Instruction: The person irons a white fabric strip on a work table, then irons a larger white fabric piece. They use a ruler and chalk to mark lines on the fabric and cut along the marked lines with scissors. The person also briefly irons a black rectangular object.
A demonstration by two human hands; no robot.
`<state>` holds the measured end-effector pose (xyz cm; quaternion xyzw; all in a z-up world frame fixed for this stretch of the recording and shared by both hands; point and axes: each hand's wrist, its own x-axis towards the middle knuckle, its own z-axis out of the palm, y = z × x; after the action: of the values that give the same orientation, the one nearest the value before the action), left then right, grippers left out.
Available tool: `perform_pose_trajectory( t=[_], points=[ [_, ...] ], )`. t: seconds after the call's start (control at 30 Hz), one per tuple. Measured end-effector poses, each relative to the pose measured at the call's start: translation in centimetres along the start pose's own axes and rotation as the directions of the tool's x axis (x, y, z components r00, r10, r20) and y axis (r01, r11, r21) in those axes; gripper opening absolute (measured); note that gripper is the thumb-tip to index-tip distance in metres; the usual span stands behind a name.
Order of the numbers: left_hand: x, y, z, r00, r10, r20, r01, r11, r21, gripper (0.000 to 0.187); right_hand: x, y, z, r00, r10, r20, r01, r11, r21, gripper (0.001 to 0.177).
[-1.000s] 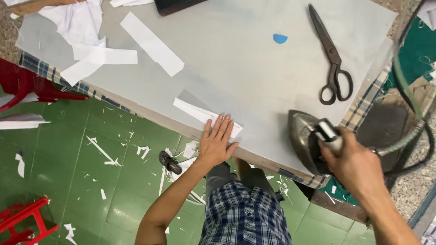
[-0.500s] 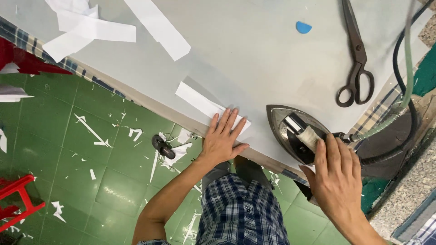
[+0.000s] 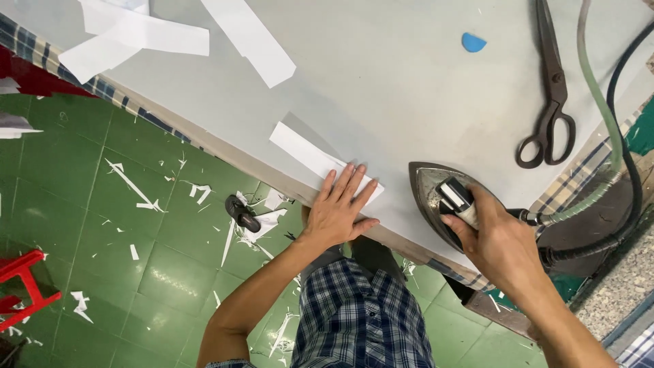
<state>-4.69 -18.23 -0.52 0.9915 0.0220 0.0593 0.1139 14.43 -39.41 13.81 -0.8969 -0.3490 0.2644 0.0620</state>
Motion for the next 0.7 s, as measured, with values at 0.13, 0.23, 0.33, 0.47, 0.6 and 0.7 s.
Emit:
perform_pose_trajectory(
  t=[0.13,0.23,0.33,0.47,0.6,0.7],
  points=[
    [0.2,-0.1,-0.1,1.0,0.006,-0.011,-0.006,1.0,-0.008,0.077,-0.6,0.0,2.4,0.984,-0.077,-0.162,0.035,0.969,-0.244,0.057],
    [0.2,-0.1,0.0,1.0,-0.004,-0.016,0.004,1.0,-0.012,0.077,-1.4,0.0,3.3,0.964,-0.189,-0.189,0.111,0.927,-0.358,0.057],
    [0.2,-0.1,0.2,1.0,0.001,-0.027,-0.001,1.0,-0.02,0.079,-2.1,0.3,4.1,0.964,-0.239,-0.119,0.188,0.924,-0.333,0.057],
    [0.1,-0.1,0.3,1.0,-0.002,0.004,0.002,1.0,-0.011,0.08,-2.3,0.0,4.7,0.964,-0.249,-0.098,0.2,0.915,-0.351,0.057],
    [0.2,-0.2,0.0,1.0,0.003,0.02,-0.003,1.0,-0.01,0.08,-2.1,-0.4,4.8,0.96,-0.263,-0.09,0.214,0.907,-0.363,0.054],
    [0.2,-0.2,0.0,1.0,0.0,0.015,0.0,1.0,-0.009,0.08,-1.9,-0.3,5.0,0.953,-0.289,-0.094,0.238,0.902,-0.36,0.055]
  ],
)
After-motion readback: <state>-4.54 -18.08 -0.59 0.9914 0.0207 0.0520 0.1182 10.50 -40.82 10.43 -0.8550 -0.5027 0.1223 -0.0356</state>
